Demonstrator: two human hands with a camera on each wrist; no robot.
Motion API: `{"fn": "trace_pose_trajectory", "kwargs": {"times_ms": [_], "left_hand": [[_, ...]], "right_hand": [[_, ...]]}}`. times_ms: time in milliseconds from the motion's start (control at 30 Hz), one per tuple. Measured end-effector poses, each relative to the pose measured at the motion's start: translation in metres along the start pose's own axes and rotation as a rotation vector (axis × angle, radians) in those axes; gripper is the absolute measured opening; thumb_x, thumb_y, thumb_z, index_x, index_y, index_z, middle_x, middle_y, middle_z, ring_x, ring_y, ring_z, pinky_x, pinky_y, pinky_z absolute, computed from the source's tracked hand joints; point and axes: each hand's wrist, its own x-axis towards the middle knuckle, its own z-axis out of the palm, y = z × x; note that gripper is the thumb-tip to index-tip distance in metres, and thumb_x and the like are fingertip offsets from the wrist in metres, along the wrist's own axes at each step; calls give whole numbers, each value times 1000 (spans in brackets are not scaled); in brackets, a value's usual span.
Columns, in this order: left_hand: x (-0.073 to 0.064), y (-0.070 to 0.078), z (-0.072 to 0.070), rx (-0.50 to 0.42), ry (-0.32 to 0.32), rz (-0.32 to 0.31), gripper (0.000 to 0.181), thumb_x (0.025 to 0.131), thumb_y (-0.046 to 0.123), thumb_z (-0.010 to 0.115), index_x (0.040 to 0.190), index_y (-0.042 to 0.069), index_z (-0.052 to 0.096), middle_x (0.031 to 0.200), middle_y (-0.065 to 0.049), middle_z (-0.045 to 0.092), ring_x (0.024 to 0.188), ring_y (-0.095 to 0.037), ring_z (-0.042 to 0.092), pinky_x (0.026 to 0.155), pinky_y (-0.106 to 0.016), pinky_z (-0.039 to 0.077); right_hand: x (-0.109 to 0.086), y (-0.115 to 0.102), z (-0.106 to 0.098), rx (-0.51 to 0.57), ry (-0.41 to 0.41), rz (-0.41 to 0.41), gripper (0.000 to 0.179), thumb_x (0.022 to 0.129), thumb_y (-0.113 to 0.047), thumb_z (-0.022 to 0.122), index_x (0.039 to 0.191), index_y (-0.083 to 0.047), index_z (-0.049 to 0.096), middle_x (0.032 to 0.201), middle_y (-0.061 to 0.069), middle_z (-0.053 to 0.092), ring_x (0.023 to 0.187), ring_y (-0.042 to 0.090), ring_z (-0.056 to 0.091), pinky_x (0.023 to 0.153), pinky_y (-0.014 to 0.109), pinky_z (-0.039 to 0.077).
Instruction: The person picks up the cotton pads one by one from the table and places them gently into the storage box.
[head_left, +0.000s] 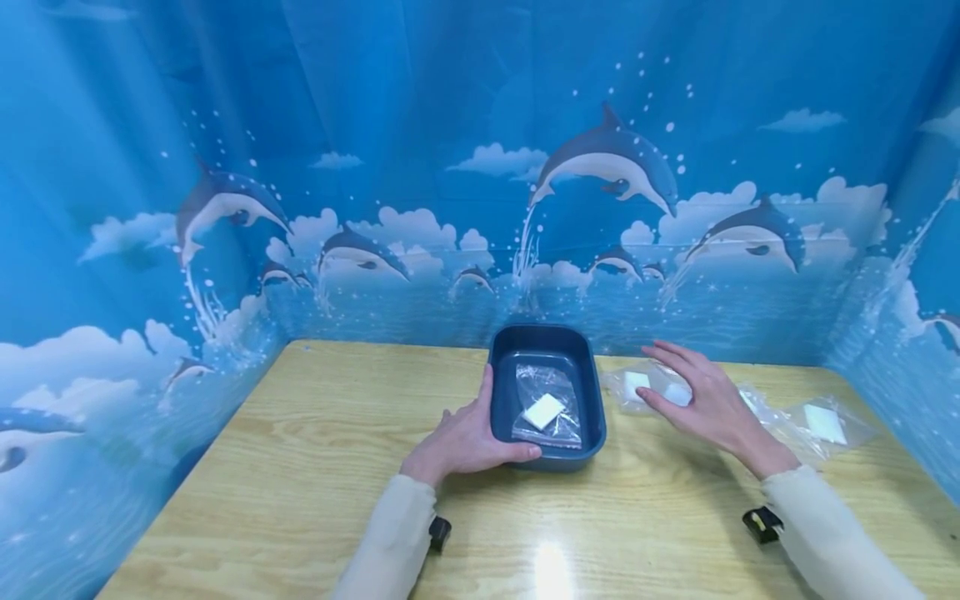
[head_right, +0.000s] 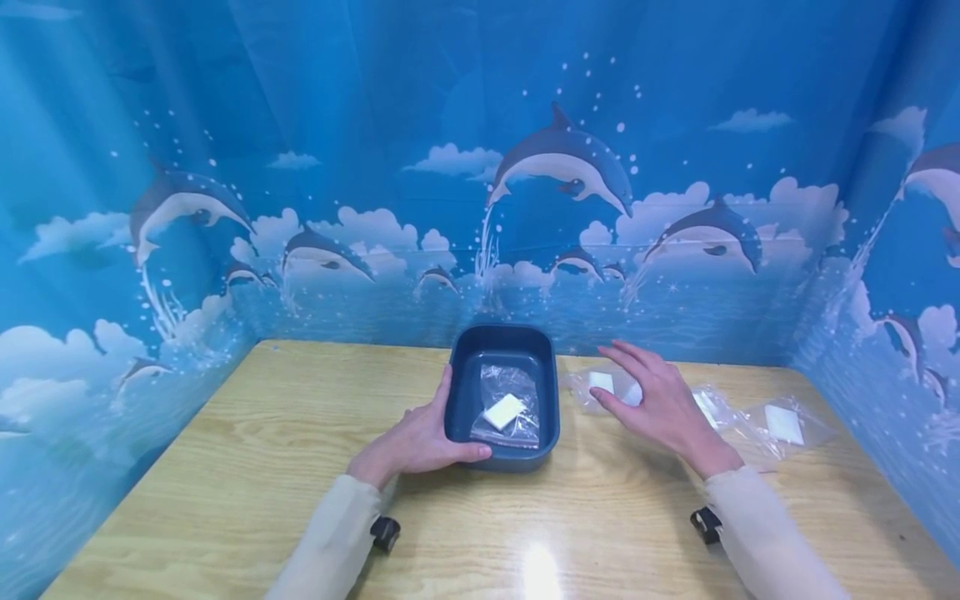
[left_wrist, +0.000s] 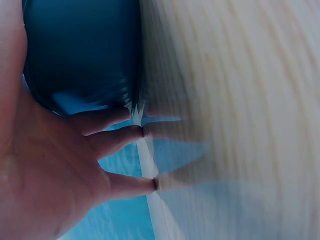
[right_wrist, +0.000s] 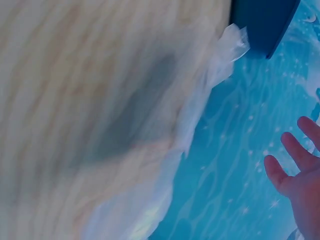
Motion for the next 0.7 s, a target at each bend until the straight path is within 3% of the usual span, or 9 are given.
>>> {"fn": "trace_pose_trajectory", "kwargs": {"times_ms": [133,467,567,700], "left_hand": [[1,0,0,2,-4,-5,139,72,76,77,164,29,-16,169,-12,29,154,-37,34,125,-70,12],[2,-1,0,7,-8,-5,139,72,76,76,163,30,-17,169,-12,30,154,-36,33,125,-70,11],[1,-1,0,2,-10,0,139,72,76,76,163,29,-17,168,-13,31,154,-37,34,125,-71,11],[1,-1,-1,2,-8,2,139,71,77,76,163,29,-17,168,-13,30,154,-37,34,125,-70,11]], "right_hand": [[-4,10,-2,-36,-24,22,67,87,-34,80,147,-19,56,151,23,53,134,52,48,102,76,39],[-12,29,-7,-295,-177,29,74,90,-54,70,151,-16,51,153,28,47,137,55,43,98,79,40],[-13,31,-5,-288,-193,39,70,92,-52,69,149,-15,53,149,26,53,134,53,47,95,77,44],[-9,34,2,-159,-191,68,58,97,-43,67,143,-9,58,142,25,60,129,52,53,98,74,45]]}}
